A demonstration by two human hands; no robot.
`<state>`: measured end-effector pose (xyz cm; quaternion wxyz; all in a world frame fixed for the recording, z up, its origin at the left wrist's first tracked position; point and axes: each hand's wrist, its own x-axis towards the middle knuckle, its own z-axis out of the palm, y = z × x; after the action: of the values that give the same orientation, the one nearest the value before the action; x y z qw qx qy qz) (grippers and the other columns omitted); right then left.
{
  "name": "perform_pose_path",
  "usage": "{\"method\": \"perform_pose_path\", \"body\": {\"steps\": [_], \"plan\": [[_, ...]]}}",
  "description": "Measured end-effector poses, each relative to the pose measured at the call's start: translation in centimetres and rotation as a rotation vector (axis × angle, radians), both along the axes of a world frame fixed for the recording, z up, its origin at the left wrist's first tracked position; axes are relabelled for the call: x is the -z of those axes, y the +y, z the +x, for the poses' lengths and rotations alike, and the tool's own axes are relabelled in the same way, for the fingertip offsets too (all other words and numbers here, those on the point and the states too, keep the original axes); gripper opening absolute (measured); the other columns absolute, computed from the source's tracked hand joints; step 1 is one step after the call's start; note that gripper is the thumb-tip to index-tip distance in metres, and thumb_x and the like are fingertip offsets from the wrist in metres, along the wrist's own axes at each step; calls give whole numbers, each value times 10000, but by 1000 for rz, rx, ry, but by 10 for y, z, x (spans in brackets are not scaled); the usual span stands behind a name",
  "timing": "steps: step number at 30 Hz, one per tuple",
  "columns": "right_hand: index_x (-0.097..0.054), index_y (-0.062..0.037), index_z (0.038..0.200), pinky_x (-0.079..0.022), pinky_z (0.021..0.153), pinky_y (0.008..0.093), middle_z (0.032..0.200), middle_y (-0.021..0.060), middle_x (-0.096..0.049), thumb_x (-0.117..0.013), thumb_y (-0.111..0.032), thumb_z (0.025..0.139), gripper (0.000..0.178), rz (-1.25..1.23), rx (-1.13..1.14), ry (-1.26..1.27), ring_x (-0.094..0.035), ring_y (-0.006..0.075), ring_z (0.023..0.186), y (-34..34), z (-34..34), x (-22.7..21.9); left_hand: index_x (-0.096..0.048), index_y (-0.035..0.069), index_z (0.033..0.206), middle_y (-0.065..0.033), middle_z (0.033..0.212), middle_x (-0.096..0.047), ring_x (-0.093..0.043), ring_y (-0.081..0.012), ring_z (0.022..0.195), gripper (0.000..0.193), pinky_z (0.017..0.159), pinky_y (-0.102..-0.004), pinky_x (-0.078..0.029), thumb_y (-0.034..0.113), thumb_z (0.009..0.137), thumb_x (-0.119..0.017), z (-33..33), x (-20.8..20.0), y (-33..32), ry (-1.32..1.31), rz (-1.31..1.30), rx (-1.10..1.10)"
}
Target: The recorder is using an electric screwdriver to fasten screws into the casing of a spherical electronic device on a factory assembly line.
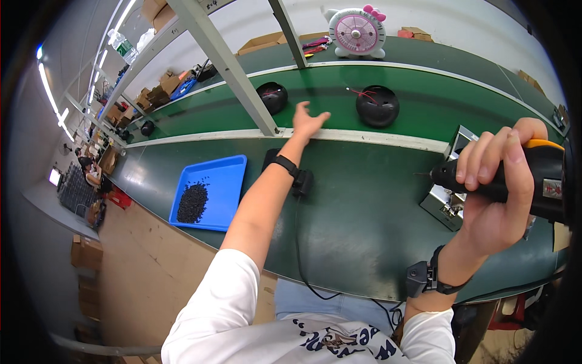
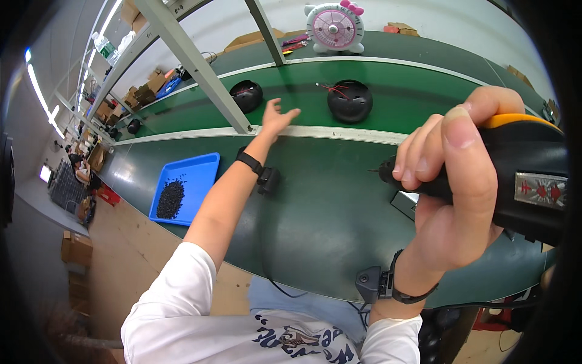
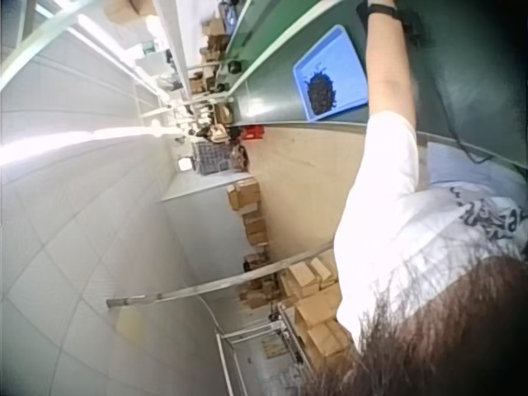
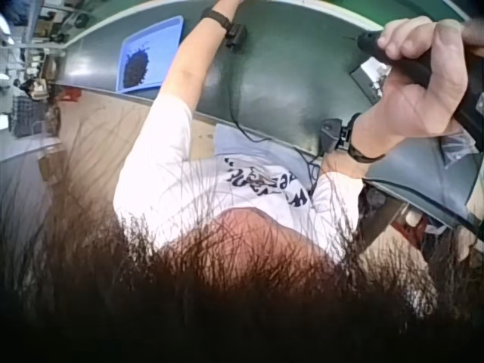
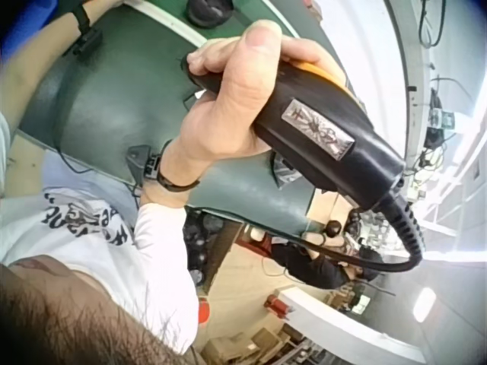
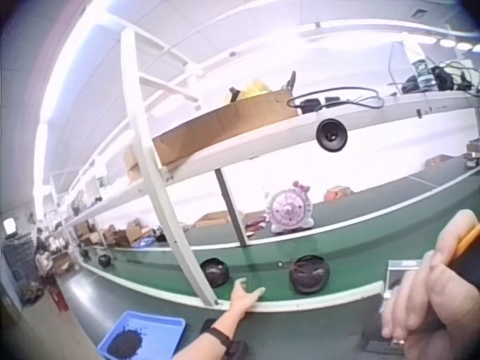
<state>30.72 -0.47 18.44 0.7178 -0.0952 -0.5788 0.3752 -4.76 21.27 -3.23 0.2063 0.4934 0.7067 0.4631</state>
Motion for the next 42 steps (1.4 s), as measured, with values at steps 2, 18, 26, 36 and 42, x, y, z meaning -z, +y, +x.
{"method": "perform_pose_path", "body": {"steps": [2,18,26,36,42], "plan": [[-423,-24,1037,-421,542,281,659,47,-445,-443,-113,995,100,0,-24,-22,-433,124,537,0,0,0,-309,15,1460,-289,1434,-413,-435,-406,1335,987,1107,-462,-381,309,689,-850,-36,-3,0,144,37,-192],[-377,-50,1055,-419,535,280,684,46,-450,-410,-124,1000,97,-6,15,7,-420,124,533,2,0,1,-107,146,1560,-210,1545,-289,-375,-376,1397,1394,1179,-421,-345,192,466,-971,-84,-20,52,39,-13,-588],[-388,-44,1038,-420,501,280,647,49,-443,-480,-125,960,145,-79,115,63,-427,131,514,1,-6,2,-277,106,1493,-163,1444,-440,-457,-338,1329,1283,1126,-404,-399,153,423,-983,-93,-11,52,-75,67,-523],[-428,-12,967,-446,508,280,606,44,-447,-563,-74,881,171,-132,137,165,-435,117,497,-4,-12,-3,-384,109,1444,-152,1419,-477,-470,-370,1323,845,1075,-665,-391,281,755,-843,-36,-35,-12,-1155,211,424],[-454,4,991,-448,507,290,609,51,-456,-558,-71,890,163,-72,115,151,-445,126,495,-17,-13,-7,-349,146,1486,-183,1487,-407,-415,-412,1371,966,1099,-651,-403,445,722,-860,34,-68,-125,-1468,406,665]]}}
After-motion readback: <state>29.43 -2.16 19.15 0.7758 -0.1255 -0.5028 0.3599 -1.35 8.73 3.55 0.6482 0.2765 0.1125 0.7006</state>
